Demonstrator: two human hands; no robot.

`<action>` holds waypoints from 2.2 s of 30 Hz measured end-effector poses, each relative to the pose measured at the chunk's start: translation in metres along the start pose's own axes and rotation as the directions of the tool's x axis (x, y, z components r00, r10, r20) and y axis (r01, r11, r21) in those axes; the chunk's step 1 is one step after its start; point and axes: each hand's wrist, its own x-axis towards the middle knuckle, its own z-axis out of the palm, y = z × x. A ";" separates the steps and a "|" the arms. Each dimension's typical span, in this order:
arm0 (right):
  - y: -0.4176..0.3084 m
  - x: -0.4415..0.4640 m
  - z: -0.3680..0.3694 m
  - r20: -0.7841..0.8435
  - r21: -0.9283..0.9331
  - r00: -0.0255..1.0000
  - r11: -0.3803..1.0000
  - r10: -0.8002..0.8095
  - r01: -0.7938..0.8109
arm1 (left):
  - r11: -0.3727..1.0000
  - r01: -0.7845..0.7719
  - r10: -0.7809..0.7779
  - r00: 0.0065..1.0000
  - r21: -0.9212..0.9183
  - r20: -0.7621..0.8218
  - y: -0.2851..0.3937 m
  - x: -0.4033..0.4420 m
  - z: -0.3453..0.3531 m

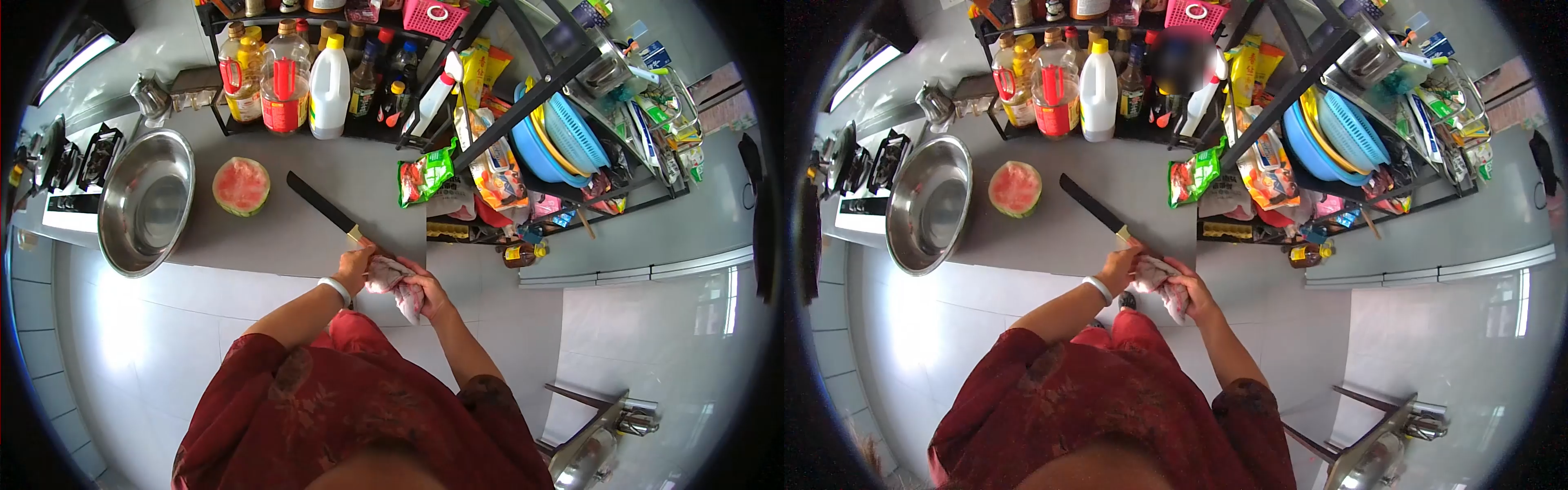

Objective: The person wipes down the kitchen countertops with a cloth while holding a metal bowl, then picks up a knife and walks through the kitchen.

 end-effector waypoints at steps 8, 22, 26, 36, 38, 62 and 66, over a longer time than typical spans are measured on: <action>-0.004 -0.026 0.020 0.147 0.053 0.983 0.993 -0.108 0.101 | 0.990 -0.070 0.074 0.997 0.122 -0.024 0.005 -0.028 -0.026; 0.033 0.096 -0.014 0.477 -0.878 0.586 -0.377 -0.655 0.293 | 0.811 -0.250 0.298 0.955 0.529 -0.006 -0.001 -0.155 -0.141; 0.003 0.165 0.055 0.396 -0.899 0.678 -0.413 -0.619 0.147 | 0.798 -0.259 0.329 0.944 0.544 -0.035 -0.013 -0.173 -0.165; -0.023 0.287 0.122 0.375 -0.881 0.696 -0.468 -0.613 0.063 | 0.832 -0.294 0.424 0.884 0.471 -0.198 -0.031 -0.234 -0.173; -0.004 0.296 0.156 0.510 -0.829 0.646 -0.526 -0.568 0.191 | 0.851 -0.311 0.426 0.880 0.423 -0.209 -0.042 -0.237 -0.178; -0.032 0.210 0.045 0.459 -0.873 0.489 -0.274 -0.742 0.405 | 0.877 -0.353 0.438 0.866 0.326 -0.243 -0.057 -0.251 -0.191; -0.003 0.222 0.096 0.679 -0.732 0.580 -0.477 -0.450 0.487 | 0.886 -0.360 0.441 0.851 0.293 -0.285 -0.059 -0.260 -0.184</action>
